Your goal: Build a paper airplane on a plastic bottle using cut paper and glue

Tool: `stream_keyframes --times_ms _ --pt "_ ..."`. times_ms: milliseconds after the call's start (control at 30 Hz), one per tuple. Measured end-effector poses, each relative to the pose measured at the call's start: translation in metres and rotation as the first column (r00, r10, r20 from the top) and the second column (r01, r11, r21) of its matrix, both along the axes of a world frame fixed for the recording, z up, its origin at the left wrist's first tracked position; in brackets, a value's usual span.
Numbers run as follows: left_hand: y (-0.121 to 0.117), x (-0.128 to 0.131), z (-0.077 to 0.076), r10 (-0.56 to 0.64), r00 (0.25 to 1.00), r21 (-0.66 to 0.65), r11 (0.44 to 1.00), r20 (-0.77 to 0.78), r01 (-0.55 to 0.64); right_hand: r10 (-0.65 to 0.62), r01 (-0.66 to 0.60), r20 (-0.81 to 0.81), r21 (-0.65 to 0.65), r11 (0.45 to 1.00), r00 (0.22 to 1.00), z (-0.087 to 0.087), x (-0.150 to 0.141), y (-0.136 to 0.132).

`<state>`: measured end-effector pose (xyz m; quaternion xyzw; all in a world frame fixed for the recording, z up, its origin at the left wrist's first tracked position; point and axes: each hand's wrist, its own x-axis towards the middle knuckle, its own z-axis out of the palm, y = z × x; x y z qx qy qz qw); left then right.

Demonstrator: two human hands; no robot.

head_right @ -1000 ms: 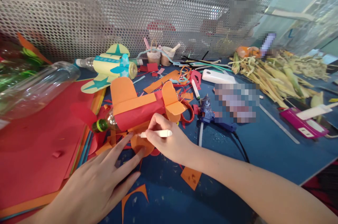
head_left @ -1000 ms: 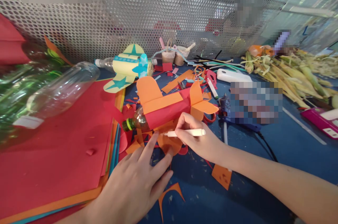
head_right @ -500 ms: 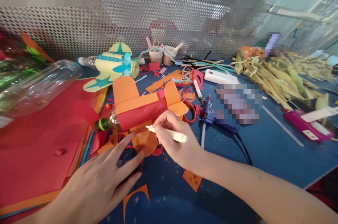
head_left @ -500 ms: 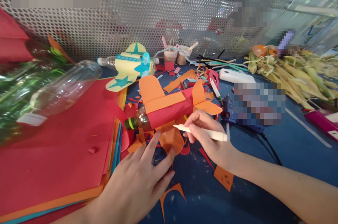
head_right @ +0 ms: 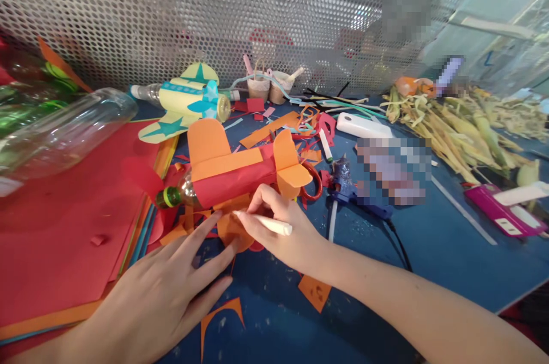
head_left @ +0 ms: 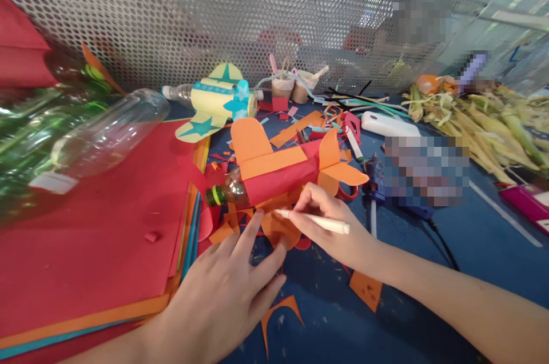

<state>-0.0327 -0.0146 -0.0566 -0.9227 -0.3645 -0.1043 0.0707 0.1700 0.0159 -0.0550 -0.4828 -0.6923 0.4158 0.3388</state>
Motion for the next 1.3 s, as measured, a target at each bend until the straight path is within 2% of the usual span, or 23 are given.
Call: stream_keyframes --times_ms 433,1300 --pt "-0.0001 0.0000 -0.0010 -0.001 1.000 -0.008 1.000 -0.024 0.001 0.007 -0.006 0.047 -0.024 1.000 0.999 0.0014 0.0007 0.0025" --pt "-0.0009 0.0007 0.0000 -0.005 1.000 -0.005 1.000 -0.021 0.005 0.021 -0.021 -0.002 -0.075 0.997 1.000 0.0034 -0.0011 0.0061"
